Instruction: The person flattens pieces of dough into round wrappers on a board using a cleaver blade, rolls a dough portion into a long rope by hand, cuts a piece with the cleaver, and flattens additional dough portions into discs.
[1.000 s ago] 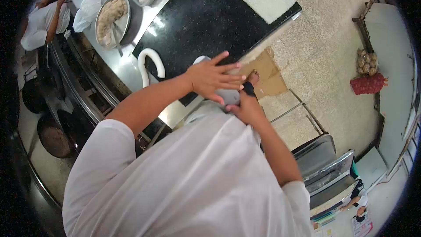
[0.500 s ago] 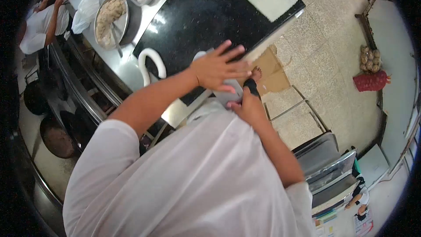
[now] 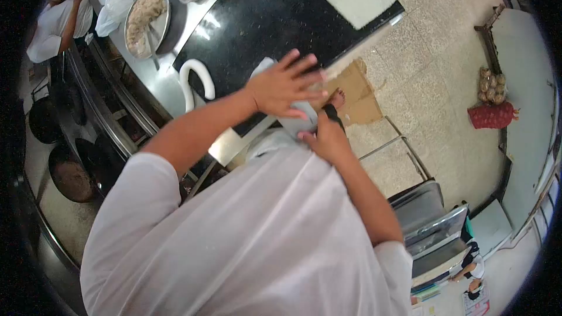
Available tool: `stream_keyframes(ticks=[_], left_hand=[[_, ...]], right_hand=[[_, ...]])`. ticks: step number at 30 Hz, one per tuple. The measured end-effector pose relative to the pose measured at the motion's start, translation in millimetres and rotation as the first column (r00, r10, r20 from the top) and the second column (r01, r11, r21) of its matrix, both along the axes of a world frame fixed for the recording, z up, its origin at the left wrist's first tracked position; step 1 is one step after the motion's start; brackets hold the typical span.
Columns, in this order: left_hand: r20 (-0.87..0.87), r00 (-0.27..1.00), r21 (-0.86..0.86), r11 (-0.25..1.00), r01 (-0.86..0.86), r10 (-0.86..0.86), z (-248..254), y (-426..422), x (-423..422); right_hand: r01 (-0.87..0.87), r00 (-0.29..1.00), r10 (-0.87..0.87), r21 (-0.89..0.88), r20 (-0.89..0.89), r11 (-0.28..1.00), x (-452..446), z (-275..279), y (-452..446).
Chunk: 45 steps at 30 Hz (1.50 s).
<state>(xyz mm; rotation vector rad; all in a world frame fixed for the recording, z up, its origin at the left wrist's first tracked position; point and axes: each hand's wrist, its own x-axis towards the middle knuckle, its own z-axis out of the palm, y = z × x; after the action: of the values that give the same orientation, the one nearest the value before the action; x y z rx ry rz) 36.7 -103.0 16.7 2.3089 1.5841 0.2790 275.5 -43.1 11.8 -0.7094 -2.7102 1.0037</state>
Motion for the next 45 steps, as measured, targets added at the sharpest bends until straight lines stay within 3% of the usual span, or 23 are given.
stream_keyframes(ticks=[1,3,4,7,11,14,16,19,23,25,27,28,29,31,32,33,34,36,37,39,40,42,45], left_hand=[[0.061,0.998,-0.002,1.0,0.028,-0.028,-2,8,10],[0.046,0.997,0.06,0.996,0.061,-0.064,-4,28,8],[-0.002,1.0,0.071,0.997,0.023,-0.023,-1,43,4],[-0.149,0.988,0.095,0.995,-0.034,0.048,6,74,-15],[-0.106,0.981,0.178,0.974,-0.143,0.163,-3,68,-36],[-0.068,0.988,-0.001,0.99,-0.141,0.14,9,10,-17],[-0.011,0.994,-0.003,0.994,-0.105,0.105,3,-12,-10],[0.006,0.998,-0.016,0.998,-0.065,0.065,2,16,-22],[-0.122,0.989,0.224,0.973,-0.053,0.082,-6,77,-32],[-0.101,0.988,0.283,0.956,-0.081,0.114,-3,89,-37],[-0.146,0.961,0.525,0.841,-0.127,0.236,5,95,-44],[-0.039,0.944,0.655,0.722,-0.223,0.327,12,92,-44],[0.117,0.942,0.609,0.726,-0.319,0.316,2,95,-51],[0.171,0.84,0.267,0.796,-0.543,0.515,18,71,-46],[0.182,0.829,0.274,0.783,-0.559,0.528,26,56,-42],[0.095,0.849,-0.11,0.853,-0.511,0.52,35,40,-39],[0.021,0.878,-0.481,0.775,-0.411,0.479,41,25,-37],[0.242,0.751,-0.44,0.759,-0.48,0.615,33,-9,-33],[0.248,0.754,-0.421,0.768,-0.482,0.609,28,-20,-33],[0.374,0.538,-0.293,0.647,-0.704,0.755,20,-39,-31],[0.372,0.542,-0.293,0.65,-0.702,0.753,16,-45,-28],[0.533,0.351,-0.27,0.547,-0.792,0.77,12,-48,-22],[0.533,0.287,-0.238,0.467,-0.852,0.796,19,-48,-13]], right_hand=[[0.004,1.0,-0.004,0.0,0.006,1.0,-6,0,10],[0.274,0.877,-0.082,-0.353,0.473,0.895,1,20,18],[0.254,0.826,-0.056,-0.28,0.562,0.926,-13,35,35],[0.143,0.846,0.022,-0.266,0.533,0.953,-36,43,80],[0.15,0.866,0.035,-0.325,0.5,0.934,-53,40,78],[0.15,0.925,0.039,-0.457,0.379,0.877,-24,22,23],[0.06,0.976,0.065,-0.546,0.208,0.836,-15,6,-3],[0.204,0.918,-0.05,-0.361,0.393,0.91,-21,1,12],[0.285,0.851,-0.072,-0.342,0.52,0.895,-52,34,72],[0.222,0.885,-0.137,-0.146,0.445,0.964,-55,34,79],[0.226,0.874,-0.155,-0.104,0.461,0.968,-56,46,71],[0.314,0.871,-0.245,-0.1,0.426,0.944,-55,50,58],[0.402,0.854,-0.333,-0.102,0.4,0.91,-49,52,41],[0.401,0.866,-0.314,-0.169,0.388,0.9,-21,40,-7],[0.391,0.889,-0.298,-0.236,0.349,0.889,-3,38,-29],[0.374,0.887,-0.276,-0.226,0.37,0.899,15,46,-48],[0.358,0.886,-0.257,-0.218,0.386,0.908,30,54,-66],[0.323,0.841,-0.161,-0.241,0.517,0.915,58,65,-79],[0.323,0.845,-0.172,-0.225,0.507,0.919,60,69,-72],[0.347,0.86,-0.214,-0.224,0.464,0.911,63,80,-62],[0.362,0.876,-0.278,-0.158,0.394,0.919,53,82,-48],[0.361,0.882,-0.299,-0.114,0.365,0.926,27,82,-10],[0.238,0.94,-0.209,-0.076,0.271,0.968,-29,56,36]])
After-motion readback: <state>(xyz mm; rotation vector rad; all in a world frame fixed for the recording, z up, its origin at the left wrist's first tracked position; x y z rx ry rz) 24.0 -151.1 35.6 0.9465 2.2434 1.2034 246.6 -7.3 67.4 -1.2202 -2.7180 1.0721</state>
